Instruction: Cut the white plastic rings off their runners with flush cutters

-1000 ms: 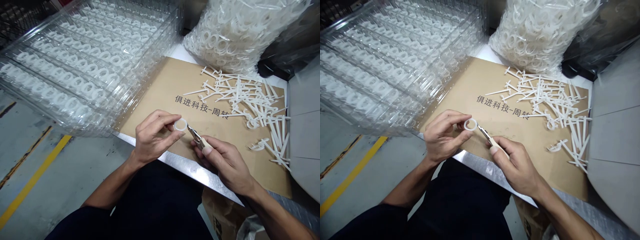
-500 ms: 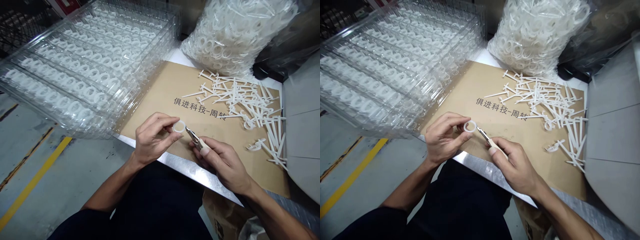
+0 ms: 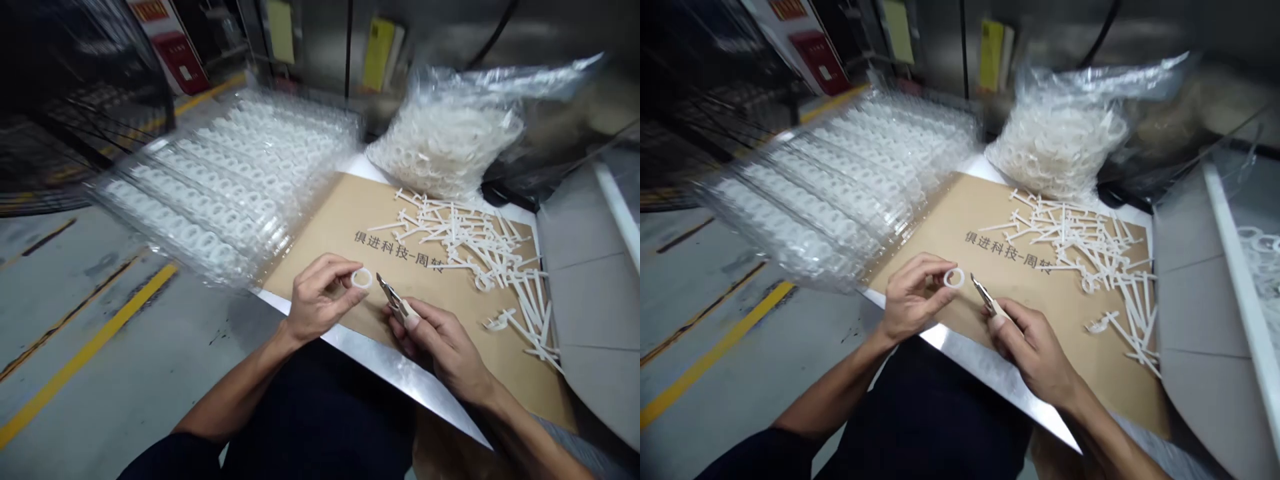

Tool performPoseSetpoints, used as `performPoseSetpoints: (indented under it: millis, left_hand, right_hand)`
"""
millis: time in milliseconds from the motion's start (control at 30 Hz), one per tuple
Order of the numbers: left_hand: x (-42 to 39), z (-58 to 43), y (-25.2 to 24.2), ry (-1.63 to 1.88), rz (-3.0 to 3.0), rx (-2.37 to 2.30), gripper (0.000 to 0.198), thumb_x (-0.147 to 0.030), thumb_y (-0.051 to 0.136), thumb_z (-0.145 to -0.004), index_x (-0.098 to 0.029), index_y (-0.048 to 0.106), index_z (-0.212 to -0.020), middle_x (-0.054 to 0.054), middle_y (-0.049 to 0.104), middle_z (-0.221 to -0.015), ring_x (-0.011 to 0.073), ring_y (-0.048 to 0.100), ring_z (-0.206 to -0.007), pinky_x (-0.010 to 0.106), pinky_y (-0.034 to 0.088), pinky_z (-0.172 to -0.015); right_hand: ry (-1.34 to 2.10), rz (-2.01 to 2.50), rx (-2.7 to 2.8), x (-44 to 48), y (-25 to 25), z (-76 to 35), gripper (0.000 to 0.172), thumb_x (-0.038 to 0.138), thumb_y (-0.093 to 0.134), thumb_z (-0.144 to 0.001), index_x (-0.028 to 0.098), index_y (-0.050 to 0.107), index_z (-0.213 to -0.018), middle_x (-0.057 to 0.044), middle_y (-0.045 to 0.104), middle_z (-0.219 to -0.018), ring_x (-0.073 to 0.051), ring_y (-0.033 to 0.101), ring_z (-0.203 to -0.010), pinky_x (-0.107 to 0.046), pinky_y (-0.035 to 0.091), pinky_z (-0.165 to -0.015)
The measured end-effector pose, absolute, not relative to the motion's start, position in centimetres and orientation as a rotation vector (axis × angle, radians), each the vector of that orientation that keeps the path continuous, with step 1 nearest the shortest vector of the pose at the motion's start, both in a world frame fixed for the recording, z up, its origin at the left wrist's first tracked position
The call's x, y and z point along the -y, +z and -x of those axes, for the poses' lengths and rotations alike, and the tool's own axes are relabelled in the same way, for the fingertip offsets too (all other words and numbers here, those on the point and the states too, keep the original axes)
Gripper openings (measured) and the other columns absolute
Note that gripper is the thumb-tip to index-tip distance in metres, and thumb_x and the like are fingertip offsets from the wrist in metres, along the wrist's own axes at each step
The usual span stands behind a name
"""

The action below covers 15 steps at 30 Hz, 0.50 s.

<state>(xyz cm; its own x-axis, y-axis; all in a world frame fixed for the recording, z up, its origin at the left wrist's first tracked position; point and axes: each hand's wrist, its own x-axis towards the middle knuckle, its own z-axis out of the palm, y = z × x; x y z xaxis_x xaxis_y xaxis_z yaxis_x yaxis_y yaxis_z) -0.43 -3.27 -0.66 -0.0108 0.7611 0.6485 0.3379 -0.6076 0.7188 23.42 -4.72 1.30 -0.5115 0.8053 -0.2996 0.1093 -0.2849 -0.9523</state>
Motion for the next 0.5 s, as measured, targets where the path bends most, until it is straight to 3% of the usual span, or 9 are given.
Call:
performPoseSetpoints:
  millis: [167,333,500]
  left_hand:
    - [5.5,2.0,1.8,1.551,-1.817,-1.091,0.028,-0.025,0.081,-0.088,-0.021,0.077,-0.115,0.009,0.076,-0.090,0.0180,0.071,-0.078,0.030,0.061,-0.067]
    - [7.7,6.8,6.8,1.439,-1.783,-1.076,0.030,-0.013,0.078,-0.088,-0.023,0.079,-0.115,0.010,0.076,-0.092,0.0179,0.072,-0.077,0.029,0.065,-0.066]
    - [3.3,13.3,11.9,1.416,-1.850,-1.269,0.019,-0.017,0.081,-0.087,-0.022,0.084,-0.105,0.010,0.079,-0.092,0.0171,0.075,-0.074,0.026,0.065,-0.062]
  right_hand:
    - [1.836,1.179,1.381,4.7,1.6,-22.8,0.043,0.060,0.060,-0.101,0.017,0.066,-0.103,-0.001,0.053,-0.078,-0.014,0.041,-0.063,-0.028,0.033,-0.057]
    - [1.775,1.230,1.317,5.0,2.1,-22.2,0.047,0.064,0.067,-0.094,0.017,0.069,-0.091,-0.002,0.056,-0.074,-0.015,0.046,-0.062,-0.027,0.036,-0.057]
    - [1.747,1.304,1.249,5.0,2.5,-21.9,0.054,0.072,0.074,-0.083,0.019,0.071,-0.076,-0.004,0.059,-0.071,-0.020,0.055,-0.064,-0.031,0.048,-0.060]
